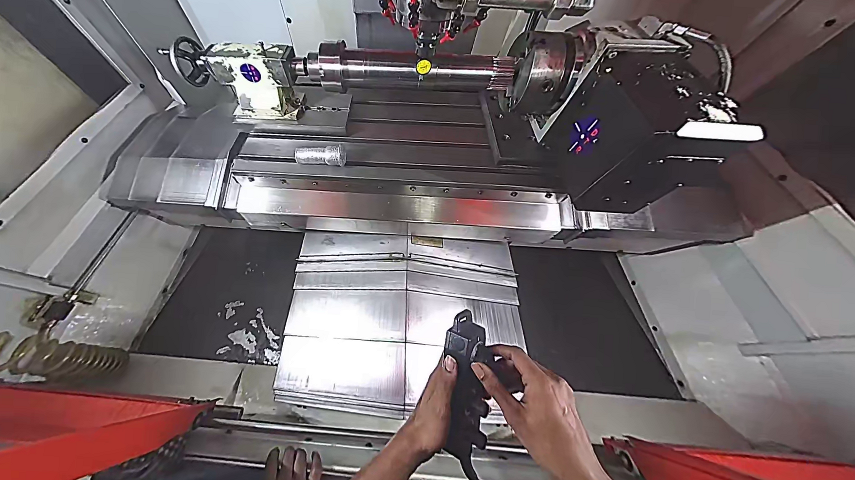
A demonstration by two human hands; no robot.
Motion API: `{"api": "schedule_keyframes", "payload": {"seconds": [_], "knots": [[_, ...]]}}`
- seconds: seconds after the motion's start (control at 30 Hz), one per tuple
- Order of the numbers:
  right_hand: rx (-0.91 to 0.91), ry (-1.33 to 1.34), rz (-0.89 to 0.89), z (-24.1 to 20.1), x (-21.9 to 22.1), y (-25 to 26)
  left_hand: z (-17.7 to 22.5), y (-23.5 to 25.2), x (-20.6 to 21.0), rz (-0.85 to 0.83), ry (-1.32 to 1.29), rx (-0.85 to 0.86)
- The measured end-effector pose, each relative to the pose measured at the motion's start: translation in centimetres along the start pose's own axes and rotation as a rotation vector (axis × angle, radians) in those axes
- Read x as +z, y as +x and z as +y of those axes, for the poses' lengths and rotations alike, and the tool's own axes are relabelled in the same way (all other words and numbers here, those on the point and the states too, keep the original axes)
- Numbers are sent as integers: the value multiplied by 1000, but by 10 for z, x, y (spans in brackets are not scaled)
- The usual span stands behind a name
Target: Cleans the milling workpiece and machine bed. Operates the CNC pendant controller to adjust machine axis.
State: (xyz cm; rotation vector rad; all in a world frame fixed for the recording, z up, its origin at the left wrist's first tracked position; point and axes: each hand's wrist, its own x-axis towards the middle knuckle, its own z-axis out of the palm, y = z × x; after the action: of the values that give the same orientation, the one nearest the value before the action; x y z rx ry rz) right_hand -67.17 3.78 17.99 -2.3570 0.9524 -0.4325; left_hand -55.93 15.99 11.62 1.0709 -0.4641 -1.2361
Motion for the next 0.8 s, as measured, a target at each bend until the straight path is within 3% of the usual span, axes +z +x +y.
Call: {"api": "schedule_keyframes", "payload": {"seconds": [0.13, 0.3, 0.67, 0.8], "knots": [[-78, 85, -91, 3, -3, -3, 0, 0, -2, 0, -1, 10], [-99, 59, -48, 2, -3, -2, -1, 0, -2, -3, 4, 27], [72, -57, -18, 0, 2, 5, -3, -1, -1, 14, -29, 3], [-123, 34, -20, 1, 0, -1, -3, -1, -3, 20, -36, 9]]}}
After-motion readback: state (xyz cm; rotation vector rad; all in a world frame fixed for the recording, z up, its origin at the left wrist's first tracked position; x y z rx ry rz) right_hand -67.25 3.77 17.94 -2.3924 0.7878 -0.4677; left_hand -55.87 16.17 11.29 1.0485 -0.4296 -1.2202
